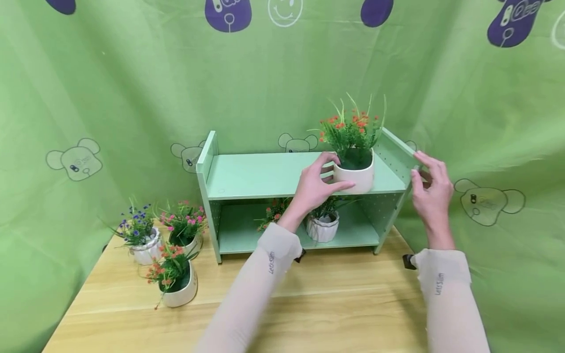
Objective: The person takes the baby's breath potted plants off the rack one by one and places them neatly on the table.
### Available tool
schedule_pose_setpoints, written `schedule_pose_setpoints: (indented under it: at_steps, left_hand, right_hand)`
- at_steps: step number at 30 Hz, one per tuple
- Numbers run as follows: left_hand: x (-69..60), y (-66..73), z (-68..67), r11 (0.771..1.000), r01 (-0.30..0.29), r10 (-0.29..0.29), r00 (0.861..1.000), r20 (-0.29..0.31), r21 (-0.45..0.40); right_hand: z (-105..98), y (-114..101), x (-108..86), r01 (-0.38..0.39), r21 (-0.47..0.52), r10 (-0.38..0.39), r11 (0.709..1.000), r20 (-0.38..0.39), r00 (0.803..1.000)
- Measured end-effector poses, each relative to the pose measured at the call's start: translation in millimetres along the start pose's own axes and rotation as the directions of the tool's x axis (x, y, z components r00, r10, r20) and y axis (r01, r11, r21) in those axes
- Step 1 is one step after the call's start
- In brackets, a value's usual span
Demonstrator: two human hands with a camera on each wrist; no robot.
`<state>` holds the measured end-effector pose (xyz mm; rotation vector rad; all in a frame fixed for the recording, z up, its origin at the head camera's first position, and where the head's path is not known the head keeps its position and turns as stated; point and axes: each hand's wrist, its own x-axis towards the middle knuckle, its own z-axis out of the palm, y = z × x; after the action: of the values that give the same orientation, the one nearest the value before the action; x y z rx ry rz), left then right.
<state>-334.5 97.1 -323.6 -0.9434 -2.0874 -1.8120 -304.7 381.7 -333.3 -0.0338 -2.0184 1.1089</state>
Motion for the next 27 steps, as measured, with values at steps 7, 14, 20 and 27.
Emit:
schedule_pose_setpoints:
  at_steps: [7,14,20,27]
  left_hand:
    - [-9.0,1.8,-29.2,1.0,-0.019,0.018,0.999,-0.042,-0.021]
    - [-22.3,-0.8,-58.3,0.999,-0.029,0.027,0.994,-0.102,-0.019]
    - [-37.5,-2.9,-74.1,1.0,-0.023,0.021,0.992,-0.123,-0.013]
    - [-54.8,-1.4,-85.0,1.0,-0.019,0.021,0.993,-0.115,0.015]
  right_hand:
    - [2.0,-0.7,1.9,0.005,-0.004,-0.005,1.0,-0.013,1.0]
    - [4.1,-3.5,1.2,-0.005,0.01,0.005,1.0,-0.022,1.0]
    - [2.8,2.7,3.1,-0.007,0.007,0.007,1.0,-0.013,1.0]
    - [0.0,4.1,2.7,0.0,0.007,0.001,1.0,-0.003,1.0]
